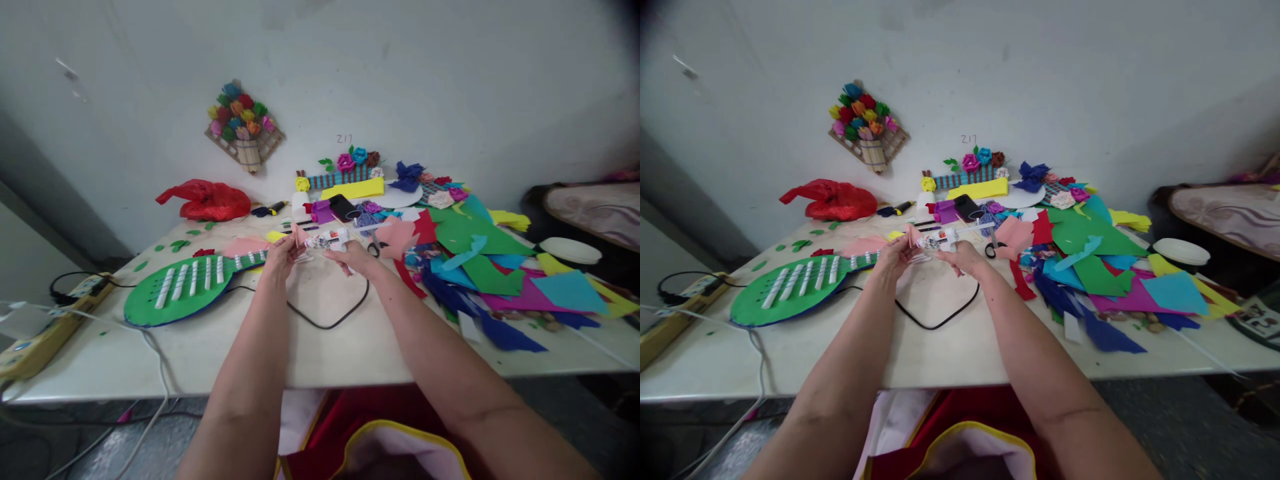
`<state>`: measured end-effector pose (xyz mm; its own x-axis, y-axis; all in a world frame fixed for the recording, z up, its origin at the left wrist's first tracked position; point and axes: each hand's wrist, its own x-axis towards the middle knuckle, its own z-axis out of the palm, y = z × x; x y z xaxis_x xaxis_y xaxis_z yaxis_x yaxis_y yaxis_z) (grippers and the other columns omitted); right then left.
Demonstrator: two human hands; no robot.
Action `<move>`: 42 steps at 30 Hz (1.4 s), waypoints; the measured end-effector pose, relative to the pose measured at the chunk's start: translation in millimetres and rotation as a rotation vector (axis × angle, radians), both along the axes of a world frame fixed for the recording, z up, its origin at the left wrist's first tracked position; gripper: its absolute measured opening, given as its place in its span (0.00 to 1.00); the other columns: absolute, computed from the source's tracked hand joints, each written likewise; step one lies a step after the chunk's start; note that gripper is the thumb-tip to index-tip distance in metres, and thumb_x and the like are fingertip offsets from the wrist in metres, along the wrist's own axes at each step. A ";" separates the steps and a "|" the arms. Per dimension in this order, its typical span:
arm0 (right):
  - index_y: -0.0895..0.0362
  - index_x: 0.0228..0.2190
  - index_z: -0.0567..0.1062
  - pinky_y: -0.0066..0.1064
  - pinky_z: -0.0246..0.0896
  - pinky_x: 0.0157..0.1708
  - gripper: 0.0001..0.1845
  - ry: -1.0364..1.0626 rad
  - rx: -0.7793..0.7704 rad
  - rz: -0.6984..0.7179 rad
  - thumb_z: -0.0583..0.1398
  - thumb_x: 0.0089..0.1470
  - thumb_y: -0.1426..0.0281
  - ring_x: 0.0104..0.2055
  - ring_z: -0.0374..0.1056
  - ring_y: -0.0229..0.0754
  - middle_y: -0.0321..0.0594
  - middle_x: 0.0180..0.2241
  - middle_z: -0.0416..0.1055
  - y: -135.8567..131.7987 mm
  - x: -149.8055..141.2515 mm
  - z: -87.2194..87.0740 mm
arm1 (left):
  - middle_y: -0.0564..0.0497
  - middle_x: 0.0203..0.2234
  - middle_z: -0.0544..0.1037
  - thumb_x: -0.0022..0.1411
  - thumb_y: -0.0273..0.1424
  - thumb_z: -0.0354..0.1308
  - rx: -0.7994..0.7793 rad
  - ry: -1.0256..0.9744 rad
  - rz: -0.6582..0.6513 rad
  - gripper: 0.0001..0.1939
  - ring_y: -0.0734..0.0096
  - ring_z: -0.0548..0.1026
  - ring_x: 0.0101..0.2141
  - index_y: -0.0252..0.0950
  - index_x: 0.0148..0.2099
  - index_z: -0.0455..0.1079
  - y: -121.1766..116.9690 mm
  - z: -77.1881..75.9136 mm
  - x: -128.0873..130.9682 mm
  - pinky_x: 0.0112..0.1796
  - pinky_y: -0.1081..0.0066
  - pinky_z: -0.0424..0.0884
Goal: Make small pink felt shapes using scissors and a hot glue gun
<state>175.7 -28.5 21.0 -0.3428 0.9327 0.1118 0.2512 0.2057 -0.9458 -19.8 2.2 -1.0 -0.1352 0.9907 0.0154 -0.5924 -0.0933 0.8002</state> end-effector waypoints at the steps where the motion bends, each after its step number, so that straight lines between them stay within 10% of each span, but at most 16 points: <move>1: 0.58 0.17 0.64 0.24 0.50 0.10 0.18 0.004 -0.004 0.012 0.64 0.42 0.60 0.10 0.55 0.31 0.29 0.11 0.59 0.3 0.7 -0.3 | 0.51 0.19 0.75 0.51 0.25 0.62 0.006 -0.007 0.005 0.04 0.72 0.75 0.22 0.30 0.29 0.69 0.1 -0.1 -0.1 0.28 0.72 0.73; 9: 0.58 0.18 0.65 0.26 0.52 0.14 0.17 -0.060 0.049 -0.073 0.60 0.46 0.59 0.11 0.56 0.32 0.32 0.13 0.60 3.4 10.6 0.5 | 0.52 0.19 0.74 0.52 0.25 0.61 0.074 -0.074 0.084 0.05 0.69 0.77 0.27 0.31 0.27 0.68 -5.0 7.4 -1.0 0.32 0.72 0.73; 14: 0.57 0.33 0.74 0.32 0.60 0.29 0.16 -0.580 0.293 -0.418 0.57 0.49 0.57 0.27 0.69 0.43 0.41 0.25 0.73 9.3 12.5 -1.9 | 0.51 0.22 0.77 0.53 0.25 0.60 0.078 -0.085 0.048 0.02 0.69 0.78 0.30 0.32 0.29 0.70 -7.4 11.5 -1.8 0.32 0.74 0.74; 20: 0.54 0.47 0.70 0.39 0.58 0.40 0.21 -1.044 0.373 -0.367 0.52 0.53 0.61 0.44 0.68 0.51 0.47 0.44 0.72 11.8 6.9 -9.2 | 0.50 0.23 0.77 0.55 0.26 0.58 0.097 -0.061 -0.029 0.02 0.67 0.78 0.30 0.32 0.31 0.71 -6.3 10.5 -0.8 0.31 0.74 0.74; 42: 0.61 0.50 0.69 0.42 0.46 0.47 0.25 -1.056 0.552 -0.443 0.54 0.50 0.65 0.50 0.57 0.54 0.54 0.46 0.67 9.1 -4.6 -13.9 | 0.50 0.24 0.78 0.53 0.26 0.60 0.109 0.009 -0.164 0.04 0.67 0.78 0.29 0.33 0.31 0.67 -12.4 17.1 9.5 0.29 0.73 0.74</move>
<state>171.1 -19.4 7.0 -0.1746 0.9066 0.3843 0.9752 0.2131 -0.0597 -10.3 -10.2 16.1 0.0281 0.9919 0.1242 -0.5999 -0.0827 0.7958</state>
